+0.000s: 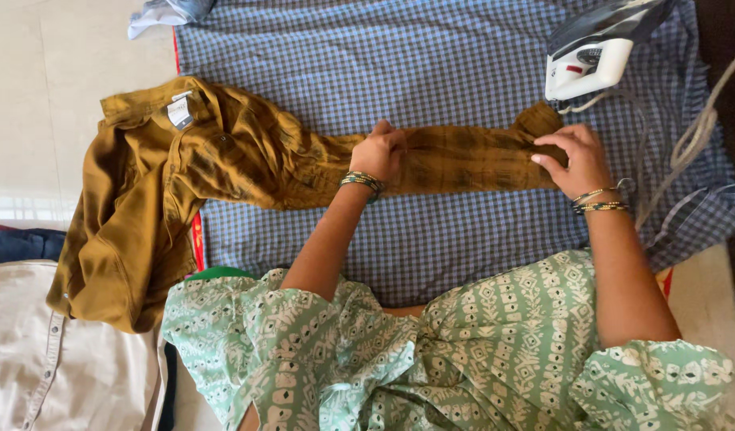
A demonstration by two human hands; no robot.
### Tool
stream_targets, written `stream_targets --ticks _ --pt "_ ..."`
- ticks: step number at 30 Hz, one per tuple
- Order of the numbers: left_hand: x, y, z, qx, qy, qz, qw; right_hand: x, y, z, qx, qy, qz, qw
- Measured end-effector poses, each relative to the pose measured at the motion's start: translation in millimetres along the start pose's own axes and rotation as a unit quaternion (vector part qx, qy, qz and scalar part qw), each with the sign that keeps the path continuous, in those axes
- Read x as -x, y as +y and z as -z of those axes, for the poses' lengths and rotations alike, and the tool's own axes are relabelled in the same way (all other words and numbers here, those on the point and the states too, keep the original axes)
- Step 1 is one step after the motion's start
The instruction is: The person irons a mustard-colored shirt on a checkered ironing board. They smooth the fabric with their hands, use a white electric iron to press the shirt, and periodically lift and reposition the garment to access different areas.
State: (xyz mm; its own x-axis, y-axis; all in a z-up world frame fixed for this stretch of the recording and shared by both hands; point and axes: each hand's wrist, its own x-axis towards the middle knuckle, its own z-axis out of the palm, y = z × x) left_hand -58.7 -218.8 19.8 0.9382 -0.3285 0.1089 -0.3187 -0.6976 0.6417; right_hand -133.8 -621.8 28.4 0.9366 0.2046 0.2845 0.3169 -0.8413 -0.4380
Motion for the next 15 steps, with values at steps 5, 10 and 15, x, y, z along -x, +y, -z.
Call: stream_targets --ticks 5,10,15 --pt "1 0 -2 0.049 -0.011 -0.04 0.998 -8 -16 0 0.019 0.0 -0.006 1.0" --pt "-6 -20 -20 0.11 0.039 -0.05 0.992 -11 -26 -3 -0.005 0.045 -0.092 0.995" --pt "-7 -31 -41 0.058 0.038 -0.052 0.996 -11 -24 -12 0.05 0.05 -0.044 0.996"
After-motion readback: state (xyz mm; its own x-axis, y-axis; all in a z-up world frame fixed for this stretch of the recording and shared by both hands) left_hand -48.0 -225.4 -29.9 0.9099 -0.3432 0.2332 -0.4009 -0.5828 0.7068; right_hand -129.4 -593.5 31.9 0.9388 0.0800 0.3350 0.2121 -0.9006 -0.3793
